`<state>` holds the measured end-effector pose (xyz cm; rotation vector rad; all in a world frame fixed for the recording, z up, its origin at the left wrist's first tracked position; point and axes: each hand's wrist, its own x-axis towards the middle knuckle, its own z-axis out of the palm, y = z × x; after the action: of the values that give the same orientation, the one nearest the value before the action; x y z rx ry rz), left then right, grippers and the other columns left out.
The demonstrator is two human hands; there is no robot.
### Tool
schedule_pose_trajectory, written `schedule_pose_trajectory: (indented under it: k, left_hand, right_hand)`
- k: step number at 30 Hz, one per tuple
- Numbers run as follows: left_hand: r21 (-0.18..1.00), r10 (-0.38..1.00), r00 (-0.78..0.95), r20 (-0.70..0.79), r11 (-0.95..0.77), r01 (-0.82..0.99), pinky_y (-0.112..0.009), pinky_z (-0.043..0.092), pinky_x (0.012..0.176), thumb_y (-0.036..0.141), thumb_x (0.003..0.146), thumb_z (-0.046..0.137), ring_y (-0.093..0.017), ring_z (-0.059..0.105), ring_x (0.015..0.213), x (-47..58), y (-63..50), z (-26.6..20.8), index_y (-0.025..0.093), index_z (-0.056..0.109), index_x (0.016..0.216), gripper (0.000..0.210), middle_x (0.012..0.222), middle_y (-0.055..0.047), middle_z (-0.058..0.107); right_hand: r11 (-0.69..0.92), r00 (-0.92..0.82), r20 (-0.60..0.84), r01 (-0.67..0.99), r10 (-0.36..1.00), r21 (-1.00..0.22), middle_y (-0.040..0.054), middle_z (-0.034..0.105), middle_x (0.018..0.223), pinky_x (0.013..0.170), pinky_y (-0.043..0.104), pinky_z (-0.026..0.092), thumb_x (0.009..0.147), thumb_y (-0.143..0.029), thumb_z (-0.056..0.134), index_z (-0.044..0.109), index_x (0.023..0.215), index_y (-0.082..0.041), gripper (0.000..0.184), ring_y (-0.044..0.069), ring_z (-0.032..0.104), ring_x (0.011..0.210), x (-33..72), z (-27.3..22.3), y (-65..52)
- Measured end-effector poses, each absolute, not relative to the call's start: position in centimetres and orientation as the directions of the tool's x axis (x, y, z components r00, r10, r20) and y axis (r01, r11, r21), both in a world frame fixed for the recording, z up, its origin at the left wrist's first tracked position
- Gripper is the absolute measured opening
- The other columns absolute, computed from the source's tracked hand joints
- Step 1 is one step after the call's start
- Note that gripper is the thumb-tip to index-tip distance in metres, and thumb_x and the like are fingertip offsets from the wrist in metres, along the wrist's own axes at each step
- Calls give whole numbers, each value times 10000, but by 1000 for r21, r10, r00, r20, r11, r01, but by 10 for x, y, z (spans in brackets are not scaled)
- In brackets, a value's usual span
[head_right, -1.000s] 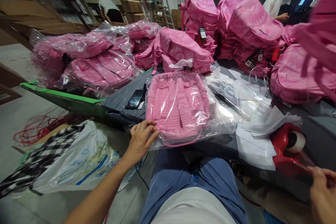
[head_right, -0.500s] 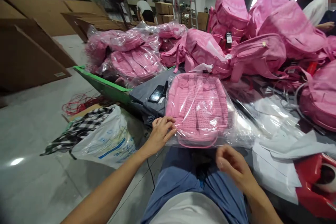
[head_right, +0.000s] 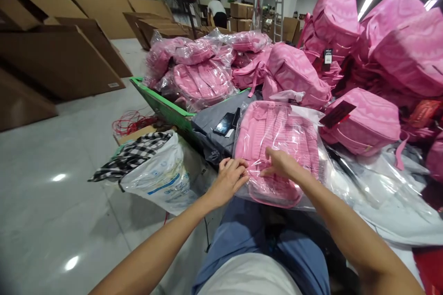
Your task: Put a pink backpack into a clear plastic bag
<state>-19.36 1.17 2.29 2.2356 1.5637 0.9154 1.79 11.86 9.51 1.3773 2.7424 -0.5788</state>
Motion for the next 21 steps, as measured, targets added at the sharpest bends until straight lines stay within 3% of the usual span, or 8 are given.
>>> schedule_pose_trajectory:
  k: [3, 6, 11, 15, 16, 18, 21]
  left_hand:
    - [536, 909, 229, 347, -393, 747, -518, 281, 1141, 237, 1009, 592, -228, 576, 1141, -195, 13, 25, 208, 589, 924, 90, 1187, -60, 644]
    - [528, 908, 237, 344, -396, 751, -508, 280, 1141, 235, 1014, 578, -229, 577, 1149, -196, 13, 26, 212, 588, 929, 90, 1199, -58, 640]
    - [507, 920, 256, 296, -379, 774, -506, 262, 1144, 219, 1011, 581, -224, 576, 1160, -196, 13, 25, 199, 596, 943, 73, 1229, -53, 636]
    - [506, 940, 247, 234, -335, 795, -515, 235, 1163, 211, 1012, 563, -222, 570, 1187, -194, 13, 26, 190, 599, 948, 77, 1240, -58, 639]
    - [521, 946, 235, 221, -319, 792, -520, 224, 1172, 218, 1012, 557, -223, 567, 1197, -195, 13, 27, 192, 604, 943, 88, 1241, -57, 642]
    - [605, 956, 215, 199, -293, 741, -530, 195, 1190, 269, 989, 593, -232, 568, 1211, -198, 14, 31, 201, 618, 918, 102, 1235, -52, 656]
    - [875, 980, 154, 125, -182, 449, -491, 287, 1164, 417, 857, 739, -257, 595, 1195, -213, 21, 35, 213, 644, 973, 253, 1198, -59, 691]
  right_hand:
    - [590, -626, 0, 736, 780, -332, -20, 587, 698, 586, 256, 293, 896, -283, 682, 511, 863, -215, 186, 146, 498, 598, 27, 100, 107]
    - [648, -728, -52, 639, 684, -415, 8, 636, 781, 613, 251, 328, 890, -279, 690, 551, 847, -205, 163, 148, 553, 659, 19, 97, 85]
    - [624, -638, -191, 770, 746, -133, 88, 718, 874, 573, 292, 260, 860, -378, 714, 612, 942, -176, 241, 228, 662, 758, -12, 78, 64]
    - [655, -652, -220, 753, 726, -68, 130, 741, 947, 595, 295, 321, 819, -465, 754, 634, 1021, -163, 383, 287, 698, 858, -25, 71, 70]
    - [648, -654, -229, 754, 721, -109, 115, 738, 920, 598, 289, 335, 793, -490, 784, 632, 990, -172, 404, 280, 694, 840, -23, 73, 74]
    - [606, -673, -167, 728, 721, -319, 63, 714, 847, 598, 275, 367, 776, -578, 791, 605, 905, -199, 442, 235, 666, 766, -8, 79, 82]
    - [506, -506, 219, 545, 834, -668, 10, 618, 729, 591, 280, 410, 885, -728, 588, 532, 806, -228, 509, 174, 567, 641, 49, 87, 85]
